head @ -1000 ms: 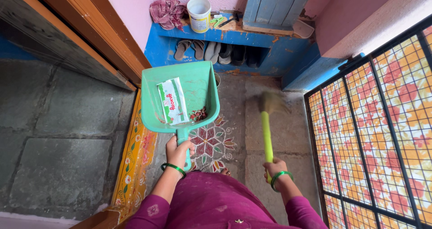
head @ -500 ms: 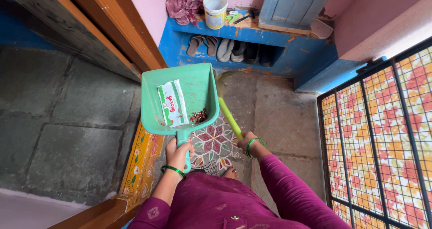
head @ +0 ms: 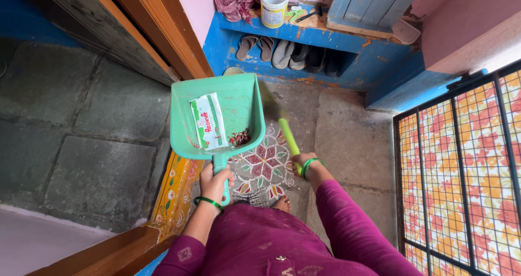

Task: The person sweeps debris from the floor into a dustpan using a broom and then carries the dustpan through a doorway.

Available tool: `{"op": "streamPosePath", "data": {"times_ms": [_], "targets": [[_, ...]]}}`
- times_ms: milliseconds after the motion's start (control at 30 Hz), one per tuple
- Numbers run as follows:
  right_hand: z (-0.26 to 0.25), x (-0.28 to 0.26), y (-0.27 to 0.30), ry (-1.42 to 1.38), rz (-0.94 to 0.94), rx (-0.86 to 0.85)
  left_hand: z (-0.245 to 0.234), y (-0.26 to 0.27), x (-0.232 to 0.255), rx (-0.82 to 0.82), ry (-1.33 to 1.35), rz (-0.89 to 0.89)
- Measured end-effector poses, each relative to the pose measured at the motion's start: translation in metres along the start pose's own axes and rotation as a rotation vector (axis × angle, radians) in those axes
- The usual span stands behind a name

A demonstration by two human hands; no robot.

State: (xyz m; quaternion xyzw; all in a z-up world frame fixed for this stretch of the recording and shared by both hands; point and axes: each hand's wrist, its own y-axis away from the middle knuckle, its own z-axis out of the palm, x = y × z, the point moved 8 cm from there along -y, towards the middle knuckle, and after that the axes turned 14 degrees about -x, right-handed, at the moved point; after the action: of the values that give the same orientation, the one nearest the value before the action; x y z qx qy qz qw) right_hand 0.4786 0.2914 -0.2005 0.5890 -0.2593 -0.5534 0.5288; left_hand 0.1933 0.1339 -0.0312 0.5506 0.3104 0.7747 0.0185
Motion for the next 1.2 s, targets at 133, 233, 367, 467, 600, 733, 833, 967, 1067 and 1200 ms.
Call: {"op": "streamPosePath", "data": {"times_ms": [133,233,367,467,600,733,833,967,1067,1200], "targets": [[0.010,-0.007,0.035,0.028,-0.108,0.009,0.008,0.002,0.000,-0.008,-0.005,-0.027],[0.038,0.006,0.059,0.156,-0.180,-0.035,0.016,-0.002,0.000,-0.025,-0.010,-0.004],[0.037,-0.002,0.023,0.226,-0.105,-0.074,0.024,-0.004,-0.006,-0.053,0.022,-0.003],[0.004,-0.014,-0.019,0.119,-0.002,-0.083,0.024,-0.003,-0.006,-0.070,0.011,-0.013],[-0.080,-0.004,-0.036,0.011,-0.013,0.096,0.019,-0.018,0.000,-0.091,-0.030,-0.016],[-0.125,0.026,-0.028,-0.359,-0.041,0.027,0.019,-0.041,0.007,-0.132,-0.036,0.013],[-0.122,0.039,-0.010,-0.413,-0.112,0.146,0.032,-0.064,0.015,-0.224,-0.009,-0.017],[-0.057,0.055,0.052,-0.137,-0.191,0.247,0.056,-0.100,0.040,-0.274,-0.095,-0.046],[0.000,0.065,0.065,-0.090,-0.110,0.183,0.076,-0.123,0.060,-0.297,-0.161,-0.063],[0.017,0.070,0.027,0.041,-0.060,0.134,0.090,-0.132,0.071,-0.323,-0.225,-0.106]]}}
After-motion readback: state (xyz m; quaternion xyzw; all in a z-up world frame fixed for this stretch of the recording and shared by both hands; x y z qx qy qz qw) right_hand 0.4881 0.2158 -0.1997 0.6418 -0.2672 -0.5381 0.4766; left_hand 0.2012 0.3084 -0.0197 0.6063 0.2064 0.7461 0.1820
